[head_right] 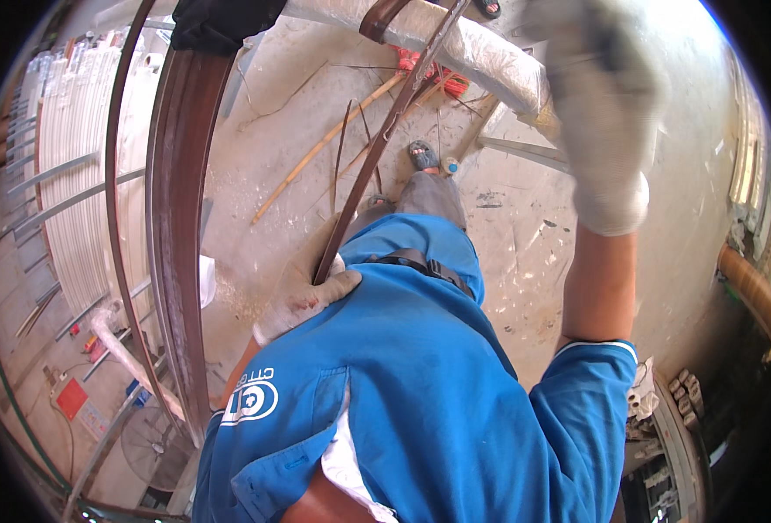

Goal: The person scrapes a long metal rod using a handheld scraper while holding the rod with the other hand. The rod is positioned vertically against a wrapped support structure. The person repeatedly scrapes along the rod's length to remove surface material.

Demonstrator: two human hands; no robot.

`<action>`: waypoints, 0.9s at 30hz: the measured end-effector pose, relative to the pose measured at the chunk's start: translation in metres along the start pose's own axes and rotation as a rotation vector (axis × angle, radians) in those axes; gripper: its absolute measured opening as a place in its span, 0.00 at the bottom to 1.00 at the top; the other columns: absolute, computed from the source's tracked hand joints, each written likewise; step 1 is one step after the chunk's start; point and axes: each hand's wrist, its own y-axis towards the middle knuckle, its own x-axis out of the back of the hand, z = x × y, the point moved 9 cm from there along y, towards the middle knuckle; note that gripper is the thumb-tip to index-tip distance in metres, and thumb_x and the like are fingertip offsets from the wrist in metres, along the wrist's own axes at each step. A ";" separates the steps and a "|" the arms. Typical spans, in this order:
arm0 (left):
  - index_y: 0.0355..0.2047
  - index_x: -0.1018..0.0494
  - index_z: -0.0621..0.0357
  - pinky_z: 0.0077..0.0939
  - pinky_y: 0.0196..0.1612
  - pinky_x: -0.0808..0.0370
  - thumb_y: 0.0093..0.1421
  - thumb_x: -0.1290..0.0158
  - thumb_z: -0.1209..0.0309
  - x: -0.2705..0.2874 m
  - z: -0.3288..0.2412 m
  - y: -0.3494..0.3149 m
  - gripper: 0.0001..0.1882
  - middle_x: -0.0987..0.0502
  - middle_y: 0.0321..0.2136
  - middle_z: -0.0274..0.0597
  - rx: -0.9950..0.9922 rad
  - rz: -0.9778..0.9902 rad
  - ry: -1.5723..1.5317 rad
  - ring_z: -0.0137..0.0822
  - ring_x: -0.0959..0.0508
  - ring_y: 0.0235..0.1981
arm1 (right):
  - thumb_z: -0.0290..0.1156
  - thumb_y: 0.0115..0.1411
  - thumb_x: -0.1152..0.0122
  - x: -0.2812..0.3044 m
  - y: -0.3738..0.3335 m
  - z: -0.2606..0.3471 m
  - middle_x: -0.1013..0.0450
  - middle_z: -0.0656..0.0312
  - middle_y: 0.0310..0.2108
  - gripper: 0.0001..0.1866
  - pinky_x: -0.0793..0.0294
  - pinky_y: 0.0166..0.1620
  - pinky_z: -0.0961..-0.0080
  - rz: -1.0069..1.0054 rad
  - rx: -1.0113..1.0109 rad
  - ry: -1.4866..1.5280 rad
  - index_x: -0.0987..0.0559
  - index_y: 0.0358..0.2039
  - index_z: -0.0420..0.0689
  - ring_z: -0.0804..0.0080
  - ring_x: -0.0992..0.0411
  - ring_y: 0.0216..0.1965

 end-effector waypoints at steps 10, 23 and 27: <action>0.70 0.40 0.62 0.25 0.44 0.26 0.56 0.36 0.65 -0.003 0.010 0.001 0.43 0.23 0.35 0.44 0.052 0.024 -0.066 0.32 0.25 0.35 | 0.20 0.38 0.31 -0.084 -0.042 -0.034 0.23 0.65 0.44 0.24 0.19 0.45 0.71 0.656 0.307 -0.496 0.15 0.40 0.50 0.62 0.20 0.39; 0.70 0.39 0.60 0.21 0.44 0.27 0.58 0.36 0.67 -0.004 0.002 -0.002 0.41 0.23 0.39 0.39 0.058 0.023 -0.123 0.27 0.27 0.35 | 0.09 0.50 0.41 -0.022 -0.007 -0.030 0.24 0.58 0.32 0.16 0.22 0.37 0.76 0.117 0.285 -0.476 0.21 0.39 0.39 0.68 0.21 0.34; 0.69 0.38 0.60 0.21 0.44 0.27 0.58 0.37 0.67 -0.005 0.001 -0.002 0.39 0.22 0.40 0.40 0.067 0.035 -0.110 0.28 0.27 0.35 | 0.14 0.54 0.36 -0.031 -0.010 -0.043 0.24 0.60 0.33 0.15 0.24 0.38 0.78 0.369 0.123 -0.407 0.20 0.42 0.39 0.72 0.23 0.33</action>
